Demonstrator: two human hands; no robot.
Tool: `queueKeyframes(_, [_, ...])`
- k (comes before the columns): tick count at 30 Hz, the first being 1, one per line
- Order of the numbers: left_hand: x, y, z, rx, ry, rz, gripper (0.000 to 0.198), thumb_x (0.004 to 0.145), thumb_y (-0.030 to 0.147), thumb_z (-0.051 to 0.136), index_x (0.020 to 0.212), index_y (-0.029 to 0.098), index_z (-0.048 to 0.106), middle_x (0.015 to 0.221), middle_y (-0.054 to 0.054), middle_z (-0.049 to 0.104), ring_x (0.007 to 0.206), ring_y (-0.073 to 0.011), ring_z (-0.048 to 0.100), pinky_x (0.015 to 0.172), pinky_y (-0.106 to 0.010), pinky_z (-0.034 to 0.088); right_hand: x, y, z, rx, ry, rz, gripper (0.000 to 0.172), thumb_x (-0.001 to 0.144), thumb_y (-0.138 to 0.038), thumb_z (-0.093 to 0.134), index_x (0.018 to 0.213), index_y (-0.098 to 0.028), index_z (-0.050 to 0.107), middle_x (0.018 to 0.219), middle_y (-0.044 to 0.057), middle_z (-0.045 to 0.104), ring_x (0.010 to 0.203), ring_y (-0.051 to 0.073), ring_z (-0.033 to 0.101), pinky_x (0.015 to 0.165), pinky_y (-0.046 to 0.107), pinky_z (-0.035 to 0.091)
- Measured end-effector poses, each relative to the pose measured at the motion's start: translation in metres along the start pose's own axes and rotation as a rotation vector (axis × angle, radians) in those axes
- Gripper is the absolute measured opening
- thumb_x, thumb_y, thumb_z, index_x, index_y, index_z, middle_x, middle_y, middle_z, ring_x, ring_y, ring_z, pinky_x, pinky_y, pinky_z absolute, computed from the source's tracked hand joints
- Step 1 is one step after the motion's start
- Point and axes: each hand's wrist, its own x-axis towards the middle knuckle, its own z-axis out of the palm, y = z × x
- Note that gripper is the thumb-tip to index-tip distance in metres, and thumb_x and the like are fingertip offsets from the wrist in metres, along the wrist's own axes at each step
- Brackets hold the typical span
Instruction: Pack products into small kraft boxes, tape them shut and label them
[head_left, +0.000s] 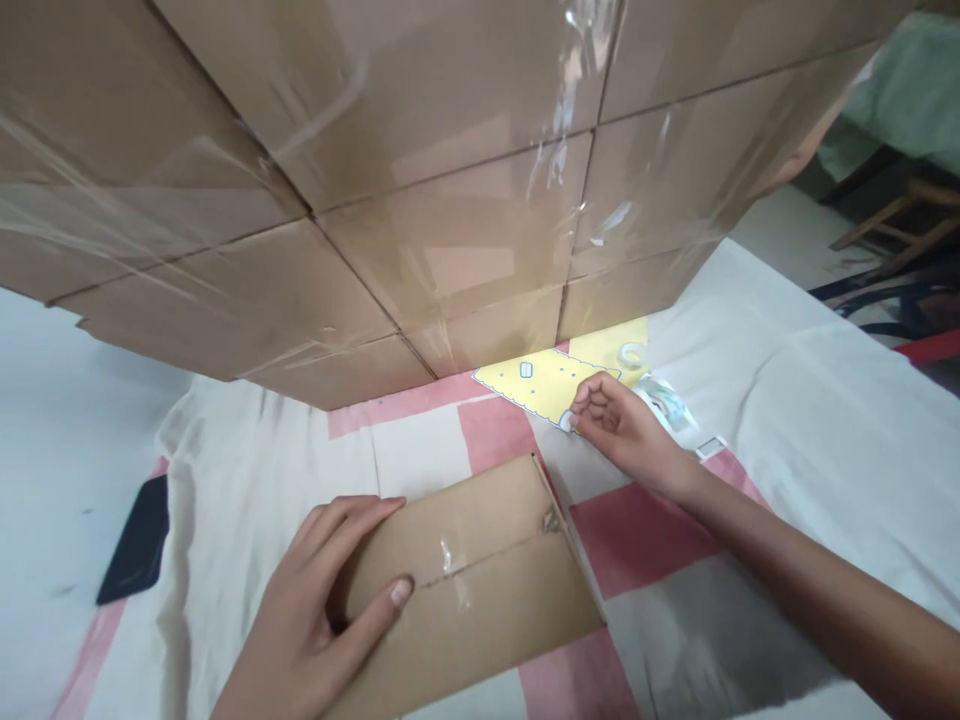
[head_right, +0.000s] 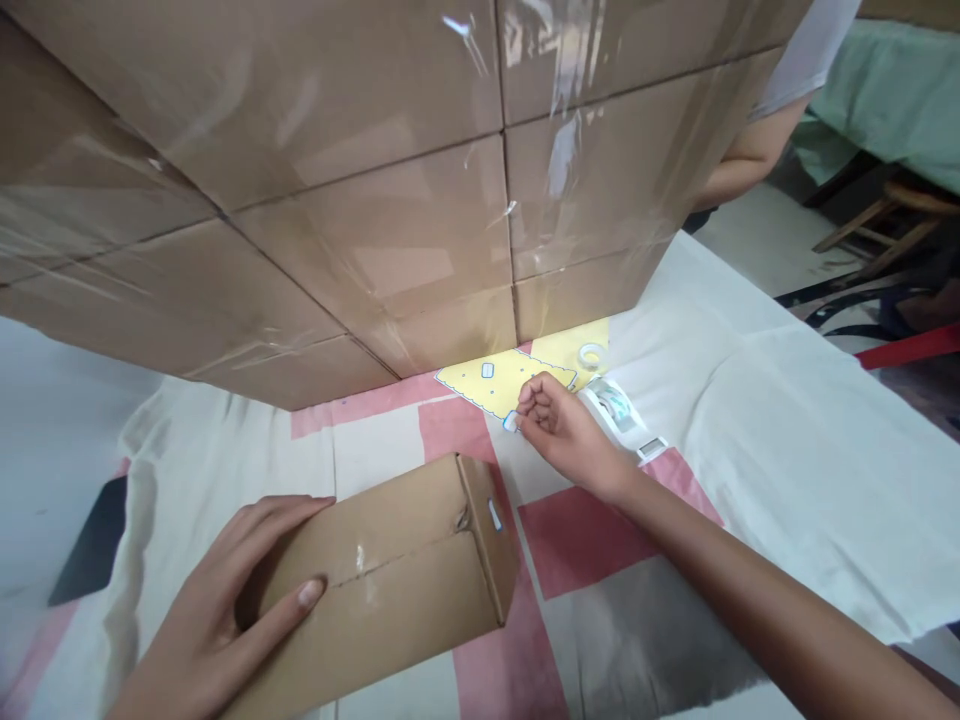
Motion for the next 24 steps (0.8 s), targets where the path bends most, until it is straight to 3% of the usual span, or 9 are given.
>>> queueKeyframes(3, [-0.006,-0.003,-0.002,0.006,0.0,-0.014,0.042,0.092,0.045,0.062,0.132,0.039,0.054,0.13,-0.003,0.06,0.118,-0.0281,0.06,0.093,-0.041,0.055,-0.023,-0.001,0.002,0.268,-0.086,0.009,0.016,0.096,-0.027,0.064,0.101,-0.023,0.05,0.089,0.0,0.057,0.077,0.013,0.059,0.067,0.025,0.049])
queueKeyframes(6, [-0.01,0.001,-0.004,-0.014,-0.004,-0.116,0.039,0.093,0.047,0.06,0.131,0.039,0.056,0.133,-0.004,0.058,0.122,-0.0297,0.058,0.097,-0.044,0.053,-0.038,-0.003,0.006,0.345,-0.191,0.014,0.011,0.098,-0.023,0.061,0.103,-0.023,0.05,0.089,0.0,0.058,0.073,0.011,0.057,0.065,0.024,0.047])
queueKeyframes(11, [-0.009,0.02,-0.006,-0.045,-0.021,-0.287,0.036,0.091,0.049,0.06,0.125,0.036,0.059,0.134,-0.004,0.057,0.124,-0.0327,0.056,0.098,-0.047,0.049,-0.046,0.001,0.01,0.48,-0.362,-0.028,0.018,0.096,-0.018,0.06,0.11,-0.023,0.049,0.093,0.0,0.062,0.077,0.011,0.062,0.066,0.024,0.049])
queueKeyframes(14, [-0.008,0.026,-0.006,-0.063,-0.008,-0.36,0.036,0.092,0.05,0.058,0.124,0.034,0.059,0.136,-0.006,0.056,0.126,-0.0351,0.054,0.103,-0.052,0.045,-0.046,0.006,0.009,0.502,-0.412,-0.013,0.021,0.094,-0.017,0.062,0.112,-0.022,0.051,0.091,-0.001,0.062,0.074,0.01,0.06,0.065,0.022,0.048])
queueKeyframes(20, [-0.009,0.024,-0.007,-0.032,-0.014,-0.339,0.031,0.092,0.047,0.056,0.12,0.034,0.058,0.132,-0.005,0.055,0.125,-0.0343,0.052,0.101,-0.051,0.046,-0.044,0.011,0.009,0.49,-0.455,-0.045,0.027,0.092,-0.013,0.064,0.115,-0.021,0.054,0.09,-0.003,0.061,0.07,0.007,0.053,0.061,0.019,0.044])
queueKeyframes(24, [-0.01,0.022,-0.009,-0.026,-0.049,-0.323,0.031,0.094,0.046,0.053,0.122,0.033,0.056,0.132,-0.006,0.053,0.124,-0.0352,0.051,0.103,-0.054,0.044,-0.042,0.014,0.008,0.412,-0.502,-0.09,0.022,0.09,-0.011,0.064,0.11,-0.019,0.062,0.085,-0.004,0.061,0.064,0.006,0.048,0.056,0.018,0.04])
